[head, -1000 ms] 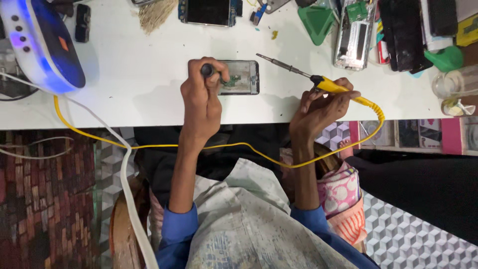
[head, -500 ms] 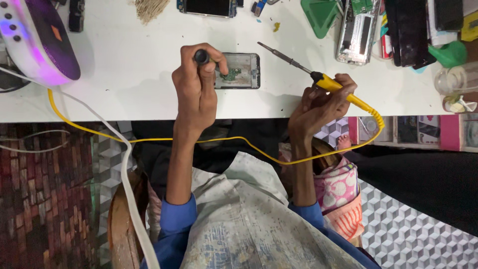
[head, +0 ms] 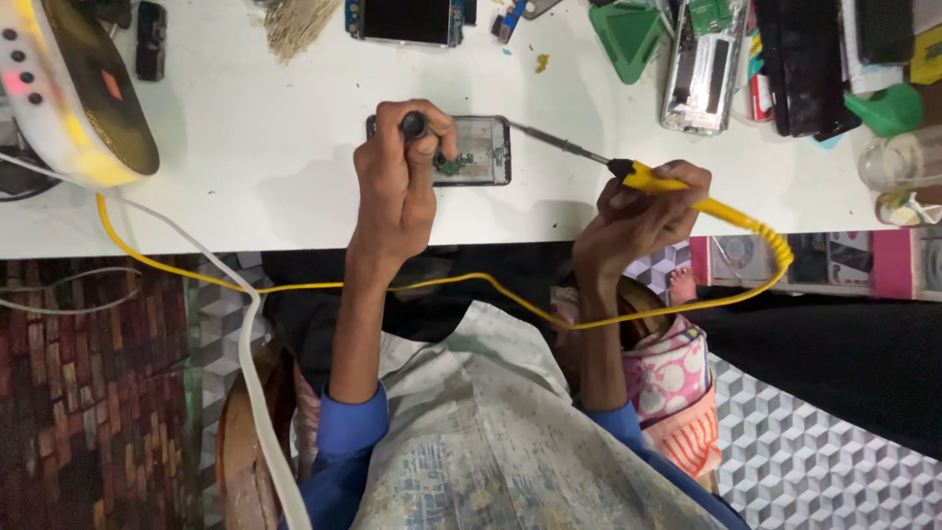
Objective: The person uses a soldering iron and a soldering pen to work on a disassembled mobile phone's internal circuit board. They repeatedly apply heat and solder to specific points on the board while holding the device steady on the workbench.
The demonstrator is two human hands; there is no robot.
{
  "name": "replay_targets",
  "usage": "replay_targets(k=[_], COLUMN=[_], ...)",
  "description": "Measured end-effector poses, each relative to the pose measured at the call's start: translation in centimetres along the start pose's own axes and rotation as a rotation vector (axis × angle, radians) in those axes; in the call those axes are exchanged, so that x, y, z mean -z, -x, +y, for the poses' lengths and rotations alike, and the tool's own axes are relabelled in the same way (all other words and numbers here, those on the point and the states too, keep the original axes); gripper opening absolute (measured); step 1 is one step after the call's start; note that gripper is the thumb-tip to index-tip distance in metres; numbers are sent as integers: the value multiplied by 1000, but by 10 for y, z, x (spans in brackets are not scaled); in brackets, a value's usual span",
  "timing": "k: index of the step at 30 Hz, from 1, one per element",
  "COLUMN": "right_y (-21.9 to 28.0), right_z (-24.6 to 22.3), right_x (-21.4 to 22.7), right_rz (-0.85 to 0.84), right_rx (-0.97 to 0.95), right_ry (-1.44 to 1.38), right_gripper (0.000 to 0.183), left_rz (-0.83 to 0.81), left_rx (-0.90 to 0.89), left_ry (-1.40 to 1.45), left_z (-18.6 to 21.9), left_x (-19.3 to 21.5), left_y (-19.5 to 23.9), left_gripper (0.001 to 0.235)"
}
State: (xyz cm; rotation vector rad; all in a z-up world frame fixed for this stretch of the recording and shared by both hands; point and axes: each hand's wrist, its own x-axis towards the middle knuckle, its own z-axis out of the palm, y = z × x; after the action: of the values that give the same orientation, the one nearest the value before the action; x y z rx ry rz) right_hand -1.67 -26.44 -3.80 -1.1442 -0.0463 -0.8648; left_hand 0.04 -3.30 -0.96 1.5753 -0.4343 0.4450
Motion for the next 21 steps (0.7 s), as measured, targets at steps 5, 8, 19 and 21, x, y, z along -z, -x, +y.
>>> replay_targets(k=[5,8,19,21], right_y=[-3,-4,-2,-2], right_z=[2,-2,4,4], right_x=[-8,-6,-9,-7], right_rz=[135,162,83,47], right_rx=[-101,-131,-181,-162], right_ry=[-46,-39,138,157], right_gripper=[39,41,44,43], left_rz=[56,53,-26,-39], left_rx=[25,15,7,4], left_ry=[82,84,-6,-24], left_z=[0,-1,-2,-1], left_x=[5,3,2,1], left_y=[4,5,1,1], left_gripper=[32,32,32,33])
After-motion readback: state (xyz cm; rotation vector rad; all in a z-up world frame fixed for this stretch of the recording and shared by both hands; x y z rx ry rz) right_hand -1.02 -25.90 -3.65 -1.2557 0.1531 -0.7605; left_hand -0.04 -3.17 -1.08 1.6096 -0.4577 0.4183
